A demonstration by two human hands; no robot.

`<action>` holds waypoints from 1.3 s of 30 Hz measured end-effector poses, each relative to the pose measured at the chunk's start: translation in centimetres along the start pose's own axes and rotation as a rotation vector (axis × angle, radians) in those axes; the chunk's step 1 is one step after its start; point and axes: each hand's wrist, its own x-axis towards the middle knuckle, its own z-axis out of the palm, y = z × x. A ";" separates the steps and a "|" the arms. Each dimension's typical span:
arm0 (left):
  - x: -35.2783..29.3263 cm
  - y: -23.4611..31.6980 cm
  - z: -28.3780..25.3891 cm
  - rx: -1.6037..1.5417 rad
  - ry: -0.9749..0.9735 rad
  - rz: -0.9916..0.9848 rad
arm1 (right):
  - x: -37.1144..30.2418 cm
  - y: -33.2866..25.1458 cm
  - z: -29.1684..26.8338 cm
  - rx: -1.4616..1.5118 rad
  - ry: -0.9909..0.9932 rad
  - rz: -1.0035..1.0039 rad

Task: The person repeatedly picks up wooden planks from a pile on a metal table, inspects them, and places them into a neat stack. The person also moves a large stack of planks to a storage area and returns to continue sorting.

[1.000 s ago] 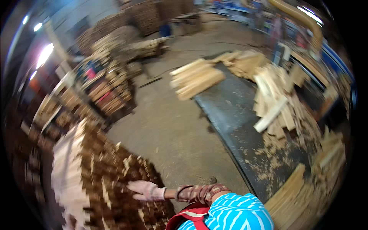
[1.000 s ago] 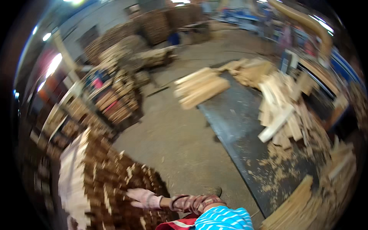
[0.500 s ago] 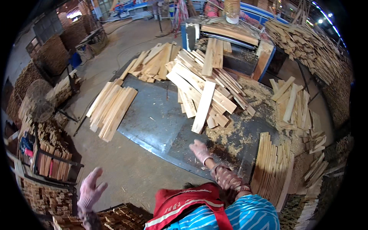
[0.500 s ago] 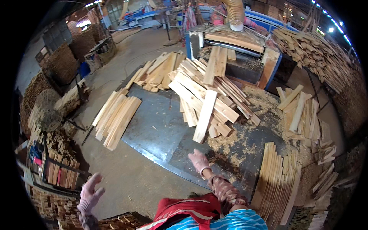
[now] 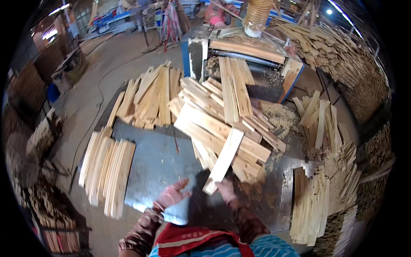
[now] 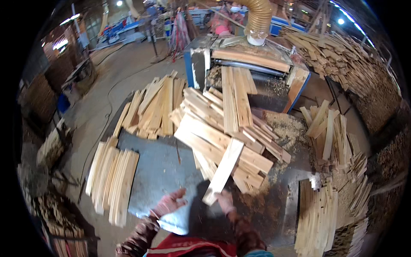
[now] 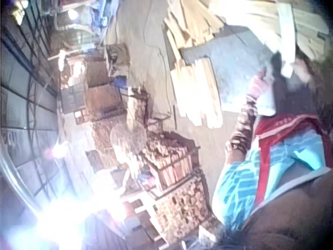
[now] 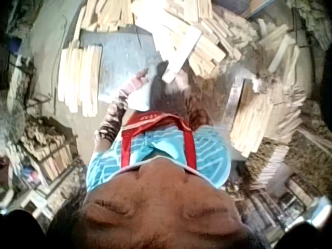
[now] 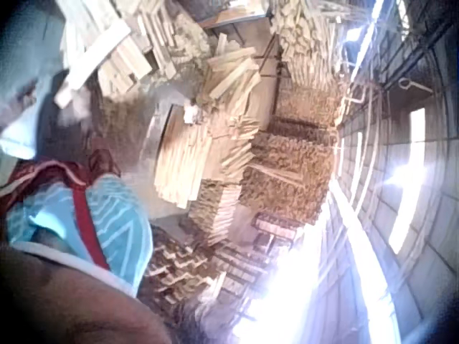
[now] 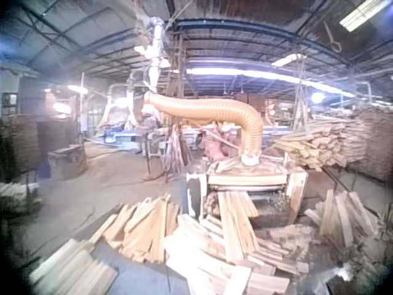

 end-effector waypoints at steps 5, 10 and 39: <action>6.0 -2.1 1.5 -0.797 -0.356 -0.312 | -9.9 -8.4 6.7 0.221 -0.275 0.242; 7.7 -8.5 0.2 -1.543 -0.138 -0.549 | -3.7 -11.8 4.2 -0.278 0.030 -0.163; 5.5 2.0 0.2 -0.773 0.012 -0.241 | 19.9 -19.3 -9.3 0.658 -0.148 0.048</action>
